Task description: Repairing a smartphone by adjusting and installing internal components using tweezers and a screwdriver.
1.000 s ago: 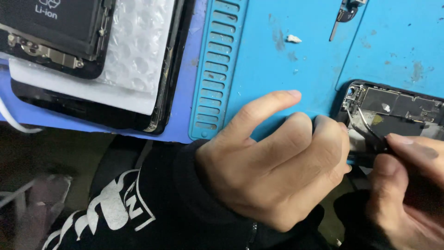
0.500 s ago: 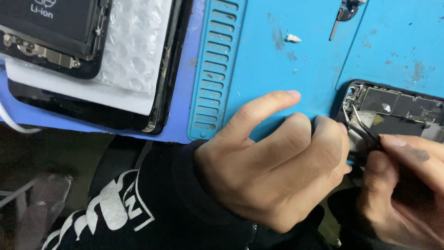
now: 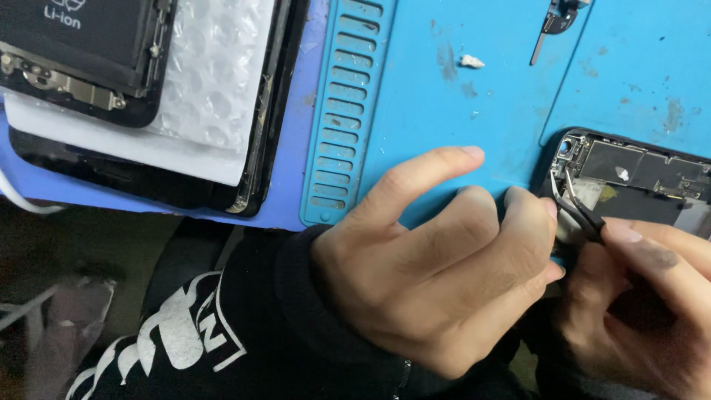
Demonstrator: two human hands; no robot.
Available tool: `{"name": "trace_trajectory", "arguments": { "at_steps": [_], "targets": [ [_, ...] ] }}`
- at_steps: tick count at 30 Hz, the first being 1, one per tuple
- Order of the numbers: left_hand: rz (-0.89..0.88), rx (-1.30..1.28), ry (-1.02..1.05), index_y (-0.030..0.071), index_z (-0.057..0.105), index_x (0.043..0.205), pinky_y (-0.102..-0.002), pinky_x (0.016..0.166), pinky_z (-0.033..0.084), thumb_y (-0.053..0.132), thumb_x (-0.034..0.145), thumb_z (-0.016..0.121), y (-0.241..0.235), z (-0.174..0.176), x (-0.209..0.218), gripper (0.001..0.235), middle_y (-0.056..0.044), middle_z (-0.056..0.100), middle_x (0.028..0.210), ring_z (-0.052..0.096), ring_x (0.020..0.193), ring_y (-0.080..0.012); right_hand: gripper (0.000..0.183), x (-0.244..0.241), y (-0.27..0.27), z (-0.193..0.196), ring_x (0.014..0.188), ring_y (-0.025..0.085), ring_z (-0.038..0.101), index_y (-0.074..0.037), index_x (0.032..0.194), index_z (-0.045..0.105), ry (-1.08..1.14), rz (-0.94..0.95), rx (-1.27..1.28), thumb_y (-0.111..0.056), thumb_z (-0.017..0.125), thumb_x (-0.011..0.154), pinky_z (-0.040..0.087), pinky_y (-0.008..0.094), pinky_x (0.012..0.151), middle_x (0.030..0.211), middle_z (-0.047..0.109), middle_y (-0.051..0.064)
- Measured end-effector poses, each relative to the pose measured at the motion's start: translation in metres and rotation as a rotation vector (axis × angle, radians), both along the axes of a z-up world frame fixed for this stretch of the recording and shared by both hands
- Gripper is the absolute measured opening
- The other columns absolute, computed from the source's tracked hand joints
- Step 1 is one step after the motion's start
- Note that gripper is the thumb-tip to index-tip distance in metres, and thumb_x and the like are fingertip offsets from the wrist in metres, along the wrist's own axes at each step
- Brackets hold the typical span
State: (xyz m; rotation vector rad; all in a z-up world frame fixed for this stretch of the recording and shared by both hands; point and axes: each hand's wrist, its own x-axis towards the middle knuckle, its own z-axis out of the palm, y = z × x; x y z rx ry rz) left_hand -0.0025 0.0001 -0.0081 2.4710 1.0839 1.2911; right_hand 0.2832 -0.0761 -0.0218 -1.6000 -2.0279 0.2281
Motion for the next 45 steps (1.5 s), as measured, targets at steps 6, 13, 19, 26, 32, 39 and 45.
{"name": "trace_trajectory", "arguments": {
  "at_steps": [6,13,19,26,32,39,45],
  "targets": [
    [0.005,-0.038,-0.03,-0.001,0.073,0.102,-0.04,0.116,0.049,0.006,0.104,0.064,-0.001,0.003,0.002,0.011,-0.01,0.062,0.118,0.057,0.094,-0.0168,0.032,0.001,0.001,0.0,0.095,0.015,0.064,-0.005,0.135,0.054,-0.028,0.03,0.02,0.009,0.061,0.106,0.051,0.019,0.084,0.123,0.064,0.014],
    [0.016,-0.044,-0.033,-0.001,0.073,0.108,-0.04,0.113,0.046,0.005,0.107,0.063,-0.004,0.001,0.003,0.012,-0.011,0.061,0.122,0.057,0.095,-0.0171,0.032,0.002,0.003,0.001,0.097,0.016,0.065,-0.005,0.135,0.054,-0.03,0.047,0.025,0.009,0.062,0.107,0.052,0.019,0.086,0.123,0.064,0.014],
    [-0.012,-0.026,-0.025,-0.001,0.074,0.106,-0.041,0.115,0.049,0.004,0.105,0.064,0.0,0.003,0.001,0.012,-0.011,0.062,0.119,0.058,0.094,-0.0184,0.03,0.004,0.005,0.001,0.096,0.015,0.065,-0.006,0.134,0.055,0.003,0.054,0.008,0.009,0.065,0.11,0.053,0.02,0.086,0.121,0.063,0.014],
    [0.012,-0.093,-0.037,-0.002,0.074,0.107,-0.039,0.113,0.048,0.005,0.105,0.064,-0.001,0.01,0.004,0.012,-0.01,0.062,0.119,0.058,0.094,-0.0177,0.029,0.005,0.005,0.001,0.096,0.014,0.066,-0.006,0.134,0.055,0.029,0.042,-0.006,0.01,0.067,0.112,0.053,0.02,0.086,0.121,0.063,0.015],
    [-0.005,-0.072,-0.02,-0.001,0.074,0.104,-0.04,0.115,0.049,0.005,0.106,0.064,0.002,0.01,0.003,0.012,-0.009,0.063,0.117,0.058,0.092,-0.0171,0.029,0.005,0.004,0.002,0.095,0.014,0.066,-0.006,0.133,0.056,0.042,0.022,-0.013,0.01,0.066,0.112,0.053,0.02,0.086,0.121,0.064,0.015],
    [-0.008,-0.096,-0.038,-0.002,0.074,0.105,-0.04,0.115,0.048,0.004,0.105,0.065,0.0,0.01,0.004,0.012,-0.009,0.063,0.117,0.059,0.092,-0.0178,0.028,0.001,0.001,0.002,0.094,0.014,0.066,-0.006,0.133,0.057,0.057,0.0,-0.022,0.011,0.066,0.113,0.052,0.02,0.085,0.121,0.064,0.015],
    [-0.032,-0.093,-0.013,-0.004,0.074,0.109,-0.041,0.115,0.049,0.005,0.104,0.065,0.003,0.012,0.0,0.014,-0.01,0.063,0.116,0.059,0.092,-0.0183,0.028,-0.001,-0.001,0.002,0.093,0.013,0.065,-0.006,0.133,0.058,0.07,-0.02,-0.028,0.012,0.066,0.113,0.052,0.021,0.084,0.121,0.065,0.015]
  ]
}}
